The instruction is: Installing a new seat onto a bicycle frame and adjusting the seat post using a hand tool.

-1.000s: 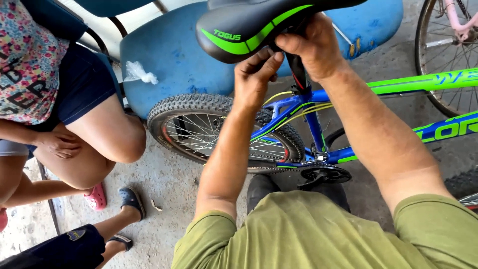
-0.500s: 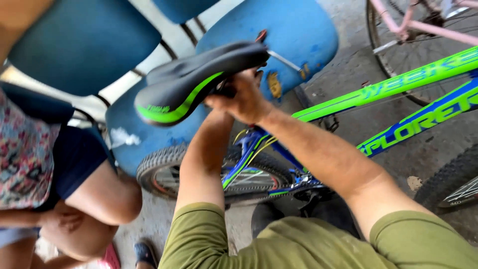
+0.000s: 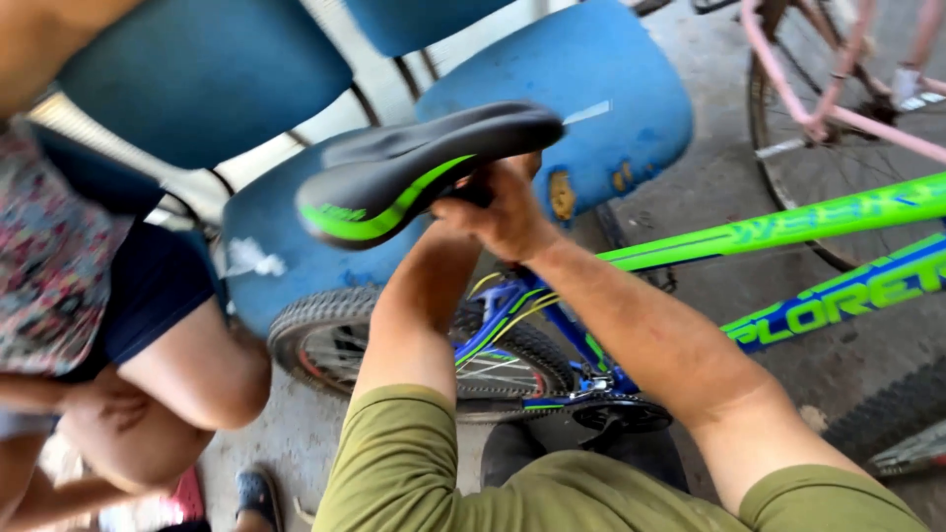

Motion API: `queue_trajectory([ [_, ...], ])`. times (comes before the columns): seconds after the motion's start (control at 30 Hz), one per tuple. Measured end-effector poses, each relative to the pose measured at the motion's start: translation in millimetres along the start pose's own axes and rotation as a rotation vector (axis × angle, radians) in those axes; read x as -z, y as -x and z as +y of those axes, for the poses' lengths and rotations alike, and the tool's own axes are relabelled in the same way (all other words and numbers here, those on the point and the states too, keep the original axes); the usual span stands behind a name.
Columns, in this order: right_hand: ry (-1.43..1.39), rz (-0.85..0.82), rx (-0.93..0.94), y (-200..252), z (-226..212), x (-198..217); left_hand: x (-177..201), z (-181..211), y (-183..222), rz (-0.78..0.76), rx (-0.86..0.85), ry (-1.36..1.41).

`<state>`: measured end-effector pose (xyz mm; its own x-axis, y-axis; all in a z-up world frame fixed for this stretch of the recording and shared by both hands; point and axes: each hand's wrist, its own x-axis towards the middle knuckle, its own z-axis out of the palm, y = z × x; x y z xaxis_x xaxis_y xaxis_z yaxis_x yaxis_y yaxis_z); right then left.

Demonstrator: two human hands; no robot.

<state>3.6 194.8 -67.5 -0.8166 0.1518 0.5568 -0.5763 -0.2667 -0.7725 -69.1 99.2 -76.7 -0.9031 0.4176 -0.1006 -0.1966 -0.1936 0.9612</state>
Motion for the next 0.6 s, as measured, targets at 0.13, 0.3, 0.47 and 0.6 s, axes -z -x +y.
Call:
queue_trajectory([
  [0.13, 0.142, -0.023, -0.122, -11, -41, -2, 45, 10, 34, 0.135, 0.001, 0.034],
  [0.3, 0.073, -0.024, -0.138, -28, -78, -15, 80, 15, 58, 0.228, 0.012, 0.096],
  [0.47, 0.094, 0.006, -0.257, -27, -121, -39, 79, 6, 107, 0.286, 0.027, 0.286],
  [0.6, 0.199, -0.159, -0.349, -30, -107, -21, 56, -10, 137, 0.283, 0.054, 0.567],
])
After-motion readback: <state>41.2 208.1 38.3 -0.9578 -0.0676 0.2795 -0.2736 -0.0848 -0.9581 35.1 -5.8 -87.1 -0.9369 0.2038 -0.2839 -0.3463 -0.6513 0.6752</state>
